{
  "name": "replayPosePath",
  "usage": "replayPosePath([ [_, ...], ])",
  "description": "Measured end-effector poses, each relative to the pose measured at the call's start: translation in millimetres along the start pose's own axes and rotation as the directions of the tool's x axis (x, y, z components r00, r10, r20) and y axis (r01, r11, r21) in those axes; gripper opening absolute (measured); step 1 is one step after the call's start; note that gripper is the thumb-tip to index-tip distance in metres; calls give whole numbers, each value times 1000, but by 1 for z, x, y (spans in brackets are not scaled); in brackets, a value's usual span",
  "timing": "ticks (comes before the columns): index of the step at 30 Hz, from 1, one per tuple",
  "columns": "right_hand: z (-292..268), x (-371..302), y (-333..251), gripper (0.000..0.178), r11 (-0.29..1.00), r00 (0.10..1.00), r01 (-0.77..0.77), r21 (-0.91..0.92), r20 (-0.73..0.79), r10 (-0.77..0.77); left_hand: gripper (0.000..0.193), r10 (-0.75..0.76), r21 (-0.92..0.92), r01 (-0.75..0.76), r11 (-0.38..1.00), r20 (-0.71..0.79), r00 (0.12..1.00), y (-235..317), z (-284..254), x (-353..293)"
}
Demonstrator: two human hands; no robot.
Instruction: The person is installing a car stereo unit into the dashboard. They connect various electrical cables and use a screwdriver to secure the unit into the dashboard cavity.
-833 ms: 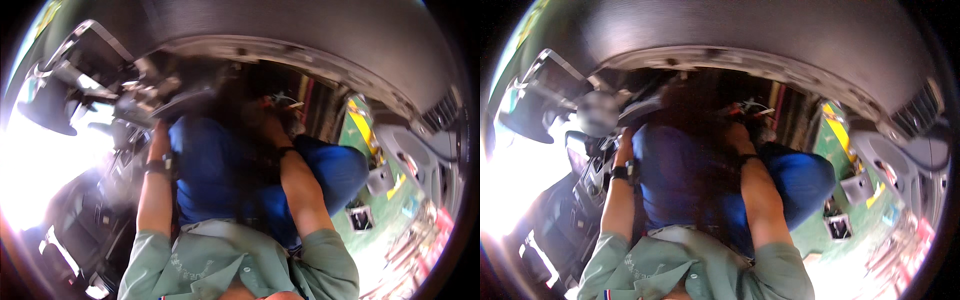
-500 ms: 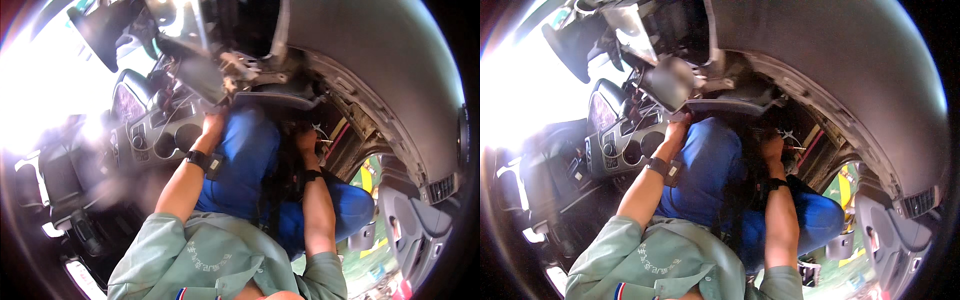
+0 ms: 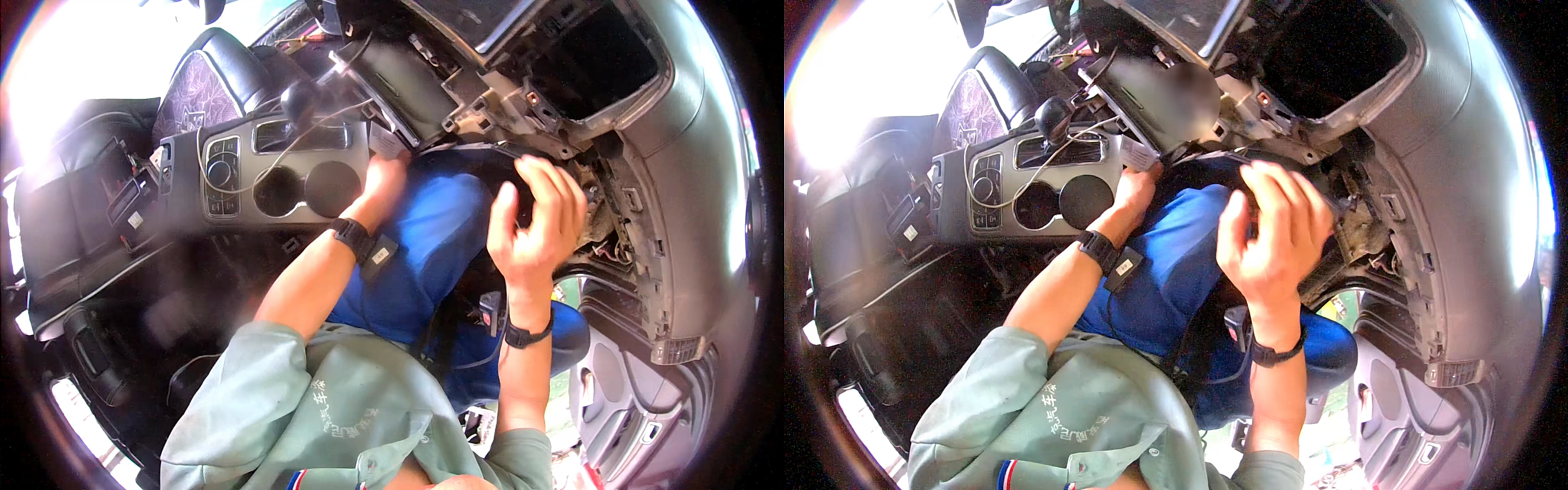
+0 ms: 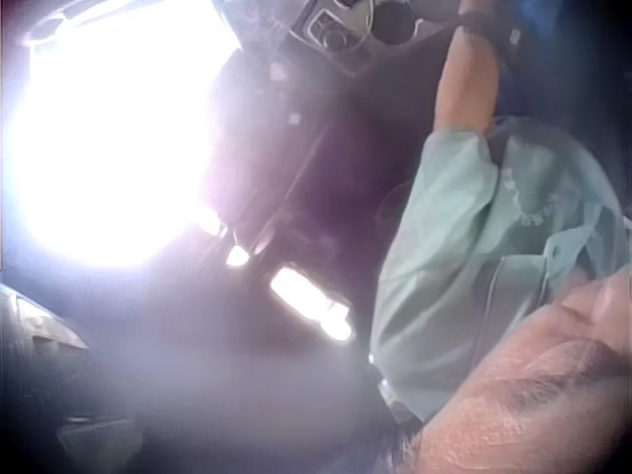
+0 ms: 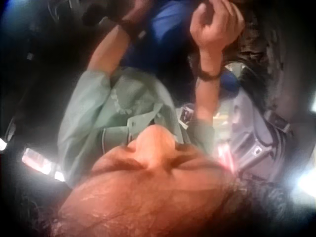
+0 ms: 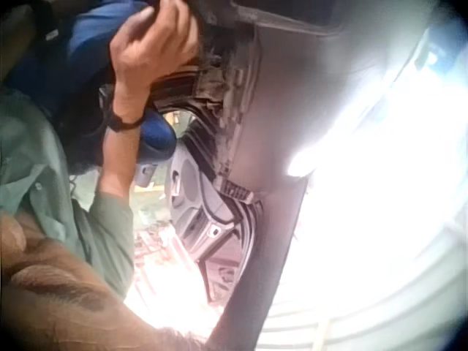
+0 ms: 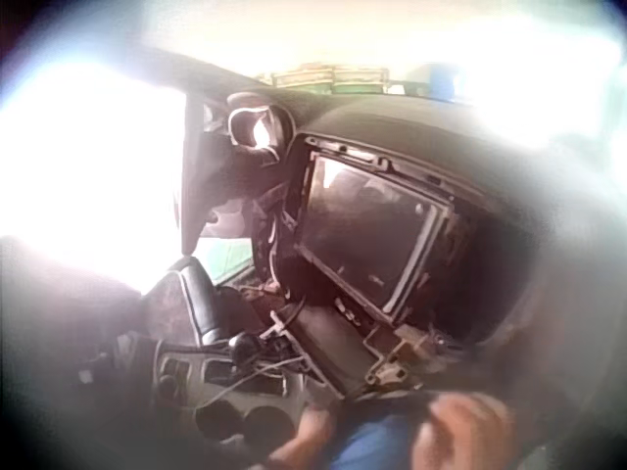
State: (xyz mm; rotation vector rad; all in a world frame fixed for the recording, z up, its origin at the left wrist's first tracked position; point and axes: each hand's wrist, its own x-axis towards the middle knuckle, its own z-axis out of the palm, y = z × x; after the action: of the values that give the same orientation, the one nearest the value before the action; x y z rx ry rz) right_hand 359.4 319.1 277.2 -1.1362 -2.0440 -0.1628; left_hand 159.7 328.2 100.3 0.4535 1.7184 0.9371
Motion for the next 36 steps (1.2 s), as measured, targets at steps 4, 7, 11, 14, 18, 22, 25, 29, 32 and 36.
replayPosePath([
  [4,41,13,-4,29,992,978,50,-119,205,-24,44,2,38,-1,999,-5,1000,4,1,3],
  [7,52,5,-11,24,969,985,52,-242,172,-10,44,4,10,-5,1000,44,999,6,-1,9],
  [11,47,2,-9,24,971,980,78,-224,196,-33,45,-68,-236,76,969,40,997,41,-17,-30],
  [14,45,3,-12,24,975,974,71,-212,227,-21,43,74,-364,-39,930,82,994,19,-27,-30],
  [18,48,2,-14,24,968,980,67,-241,199,-19,34,-62,-114,93,989,251,966,19,-39,-16],
  [22,50,1,-15,24,961,981,70,-269,195,-17,36,56,147,-109,983,326,944,43,-36,8],
  [25,50,2,-15,24,958,980,73,-278,200,-16,34,-5,96,-34,995,382,924,55,-35,26],
  [29,51,2,-15,23,949,981,73,-306,193,-13,29,-26,175,-59,983,443,896,54,-42,42],
  [32,54,4,-23,24,953,980,68,-297,200,-7,29,203,377,-377,846,426,882,15,-48,66],
  [36,65,16,-44,28,980,977,125,-153,189,-95,43,128,603,-181,777,130,983,51,-31,33],
])
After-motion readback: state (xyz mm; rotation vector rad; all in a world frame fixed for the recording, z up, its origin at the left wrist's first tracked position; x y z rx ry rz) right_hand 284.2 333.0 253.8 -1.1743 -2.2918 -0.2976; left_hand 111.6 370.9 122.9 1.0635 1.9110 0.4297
